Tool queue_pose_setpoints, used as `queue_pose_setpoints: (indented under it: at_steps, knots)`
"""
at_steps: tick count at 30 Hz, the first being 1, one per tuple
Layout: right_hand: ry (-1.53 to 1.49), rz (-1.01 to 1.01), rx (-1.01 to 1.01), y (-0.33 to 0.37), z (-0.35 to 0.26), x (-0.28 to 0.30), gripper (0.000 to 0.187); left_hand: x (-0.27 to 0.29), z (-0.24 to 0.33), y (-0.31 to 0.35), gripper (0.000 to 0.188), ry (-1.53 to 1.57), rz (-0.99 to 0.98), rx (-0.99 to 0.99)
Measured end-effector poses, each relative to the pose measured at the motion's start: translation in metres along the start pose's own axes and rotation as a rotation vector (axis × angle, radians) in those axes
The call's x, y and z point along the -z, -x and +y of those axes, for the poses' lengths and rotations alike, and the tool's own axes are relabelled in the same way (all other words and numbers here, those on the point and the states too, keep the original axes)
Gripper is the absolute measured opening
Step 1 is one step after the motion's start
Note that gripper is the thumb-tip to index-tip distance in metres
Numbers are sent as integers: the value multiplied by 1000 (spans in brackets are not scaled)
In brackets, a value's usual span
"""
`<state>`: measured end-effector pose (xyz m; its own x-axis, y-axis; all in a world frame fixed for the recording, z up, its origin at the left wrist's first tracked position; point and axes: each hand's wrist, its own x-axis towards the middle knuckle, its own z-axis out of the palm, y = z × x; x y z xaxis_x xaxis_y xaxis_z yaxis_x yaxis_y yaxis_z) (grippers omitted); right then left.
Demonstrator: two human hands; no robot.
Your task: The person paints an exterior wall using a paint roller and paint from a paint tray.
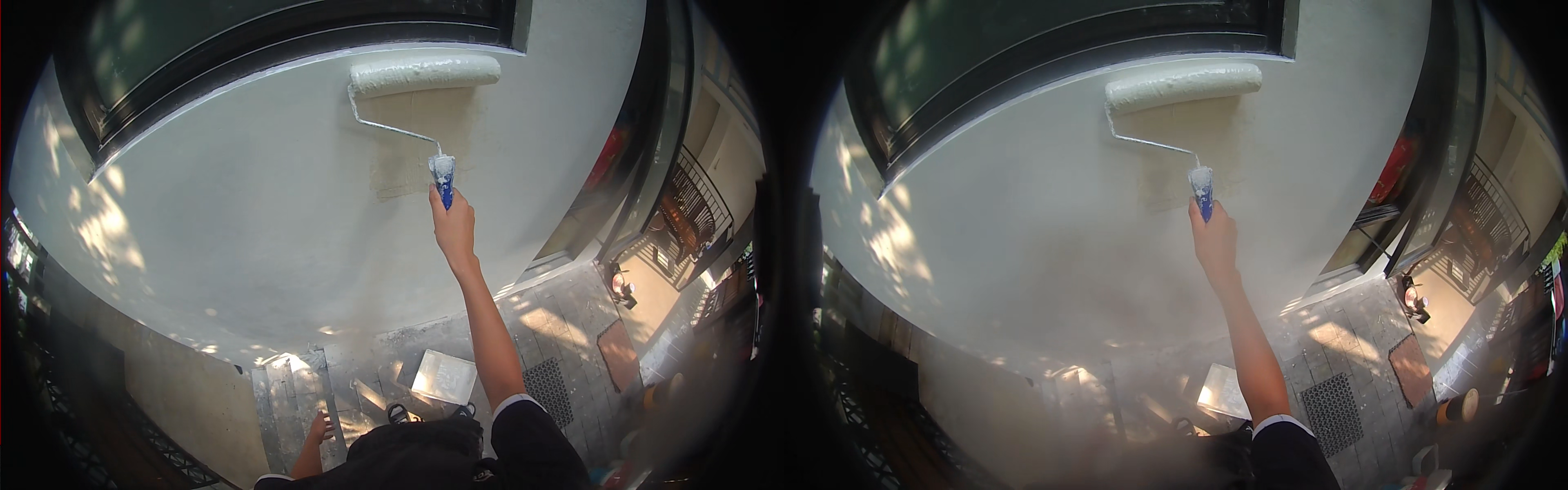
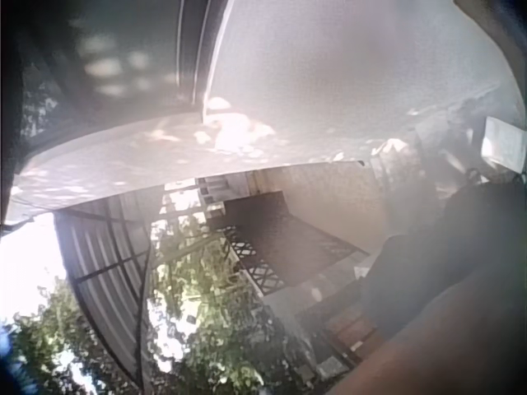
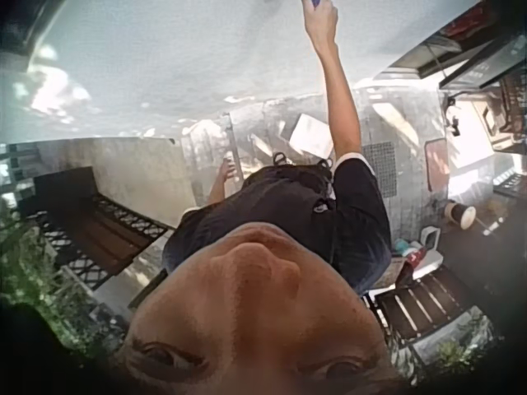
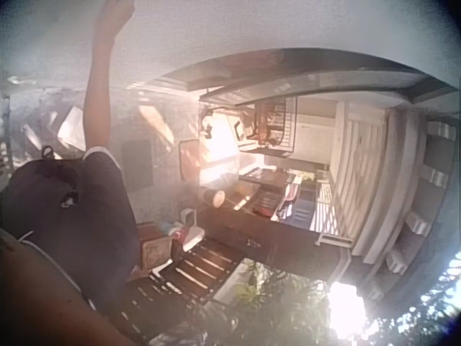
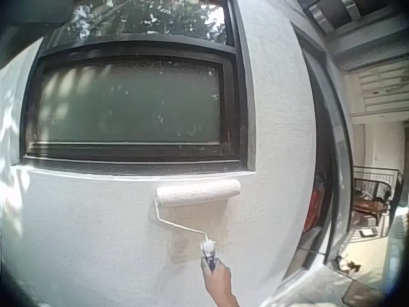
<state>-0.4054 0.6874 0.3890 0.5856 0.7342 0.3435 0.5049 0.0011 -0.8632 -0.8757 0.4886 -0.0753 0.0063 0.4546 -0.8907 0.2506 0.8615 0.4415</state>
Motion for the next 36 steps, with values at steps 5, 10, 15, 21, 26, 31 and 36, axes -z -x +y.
queue_pose_setpoints:
  at_steps: [5, 10, 15, 21, 26, 31, 36]
  knots:
    - [-28, 13, 37, -4, -11, -1, 37, 1, -10, -2, 62, 12, -12, -2]
    - [-20, 11, -33, 22, 37, -14, 38, -5, -11, 13, 64, 16, -5, 16]
    - [-23, 113, 84, 30, 69, -32, 38, 1, -17, 17, 63, -8, -34, 53]
    - [-1, 2, -52, 8, 29, -13, 39, 7, -9, 19, 61, -3, -30, 14]
    - [-40, 9, -8, -2, 4, -2, 36, 0, 11, 26, 59, -12, -14, -2]
    - [-69, 41, 33, -10, -5, -7, 37, 1, 3, 21, 59, -6, -16, -6]
    - [-95, 38, 53, -14, -10, -3, 37, 0, -14, 14, 60, 31, -16, 35]
